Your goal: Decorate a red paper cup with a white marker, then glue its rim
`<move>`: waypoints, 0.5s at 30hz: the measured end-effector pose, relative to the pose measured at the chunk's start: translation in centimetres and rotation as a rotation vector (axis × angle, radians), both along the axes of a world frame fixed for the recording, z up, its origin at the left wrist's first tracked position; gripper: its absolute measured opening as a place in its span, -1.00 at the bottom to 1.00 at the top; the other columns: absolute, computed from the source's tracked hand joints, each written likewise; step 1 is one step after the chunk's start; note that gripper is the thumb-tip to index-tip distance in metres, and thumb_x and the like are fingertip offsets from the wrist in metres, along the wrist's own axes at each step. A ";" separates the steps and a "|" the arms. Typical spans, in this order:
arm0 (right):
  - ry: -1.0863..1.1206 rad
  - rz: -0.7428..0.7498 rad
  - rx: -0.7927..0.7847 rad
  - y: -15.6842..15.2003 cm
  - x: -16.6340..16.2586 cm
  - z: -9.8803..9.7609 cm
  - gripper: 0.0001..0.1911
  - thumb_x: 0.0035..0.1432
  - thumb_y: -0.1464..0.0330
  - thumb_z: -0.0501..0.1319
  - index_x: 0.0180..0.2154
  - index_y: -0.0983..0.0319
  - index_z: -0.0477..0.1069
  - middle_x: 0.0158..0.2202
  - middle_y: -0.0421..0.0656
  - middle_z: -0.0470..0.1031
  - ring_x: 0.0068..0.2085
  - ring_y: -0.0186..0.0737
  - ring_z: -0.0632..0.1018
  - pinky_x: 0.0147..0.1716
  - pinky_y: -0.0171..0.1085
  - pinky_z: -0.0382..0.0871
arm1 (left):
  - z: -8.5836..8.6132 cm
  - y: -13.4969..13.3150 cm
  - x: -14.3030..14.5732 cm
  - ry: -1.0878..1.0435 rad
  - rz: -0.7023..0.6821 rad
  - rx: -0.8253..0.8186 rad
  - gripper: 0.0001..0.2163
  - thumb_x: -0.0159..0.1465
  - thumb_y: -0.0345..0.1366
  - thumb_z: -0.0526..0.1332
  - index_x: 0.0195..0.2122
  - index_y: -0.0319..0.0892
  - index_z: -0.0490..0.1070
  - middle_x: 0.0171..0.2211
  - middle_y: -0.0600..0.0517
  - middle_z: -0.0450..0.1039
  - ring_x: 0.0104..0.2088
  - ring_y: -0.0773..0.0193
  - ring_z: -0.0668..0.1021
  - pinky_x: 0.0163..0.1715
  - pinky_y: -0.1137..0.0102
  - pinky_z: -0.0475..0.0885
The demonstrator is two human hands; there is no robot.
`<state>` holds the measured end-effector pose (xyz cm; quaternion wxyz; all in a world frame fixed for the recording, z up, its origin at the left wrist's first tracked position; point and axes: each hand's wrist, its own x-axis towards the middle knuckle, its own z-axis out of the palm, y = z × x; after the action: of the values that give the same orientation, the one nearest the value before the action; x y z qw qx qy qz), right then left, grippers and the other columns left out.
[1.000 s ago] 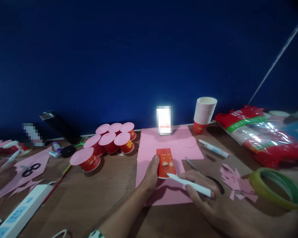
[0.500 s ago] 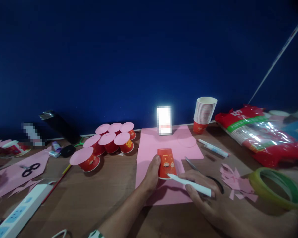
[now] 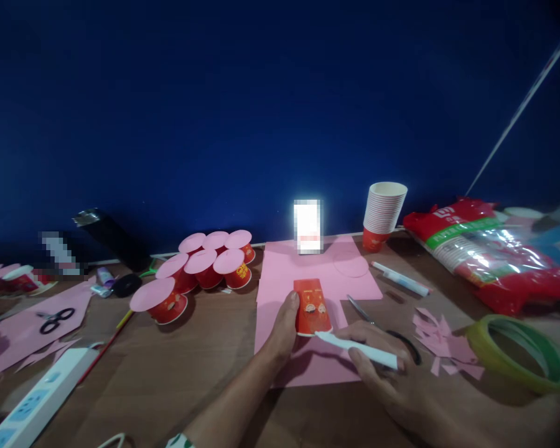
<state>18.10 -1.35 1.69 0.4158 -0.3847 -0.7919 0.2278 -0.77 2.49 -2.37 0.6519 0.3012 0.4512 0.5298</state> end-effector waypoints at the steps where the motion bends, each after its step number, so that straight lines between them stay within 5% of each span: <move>1: 0.001 -0.001 -0.007 0.0 0.0 0.0 -0.75 0.25 0.39 0.06 -0.17 0.15 0.50 -0.28 -0.18 0.60 -0.25 -0.22 0.61 -0.26 -0.34 0.49 | 0.2 0.0 0.0 0.002 -0.002 -0.022 -0.50 0.18 0.15 0.19 -0.19 -0.26 0.49 -0.16 -0.12 0.55 -0.08 0.05 0.53 -0.02 0.26 0.37; 15: -0.004 -0.043 -0.127 0.1 0.3 0.3 -0.71 0.31 0.32 0.02 -0.14 0.16 0.52 -0.30 -0.16 0.60 -0.23 -0.19 0.60 -0.28 -0.34 0.46 | 1.3 -0.3 0.2 -0.019 0.044 -0.136 -0.46 0.15 0.17 0.21 -0.14 -0.27 0.50 -0.12 -0.16 0.58 -0.09 0.02 0.57 -0.10 0.28 0.42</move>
<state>18.38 -1.20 2.00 0.3936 -0.4278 -0.7683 0.2679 -0.59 2.23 -1.11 0.6633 0.2411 0.4866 0.5148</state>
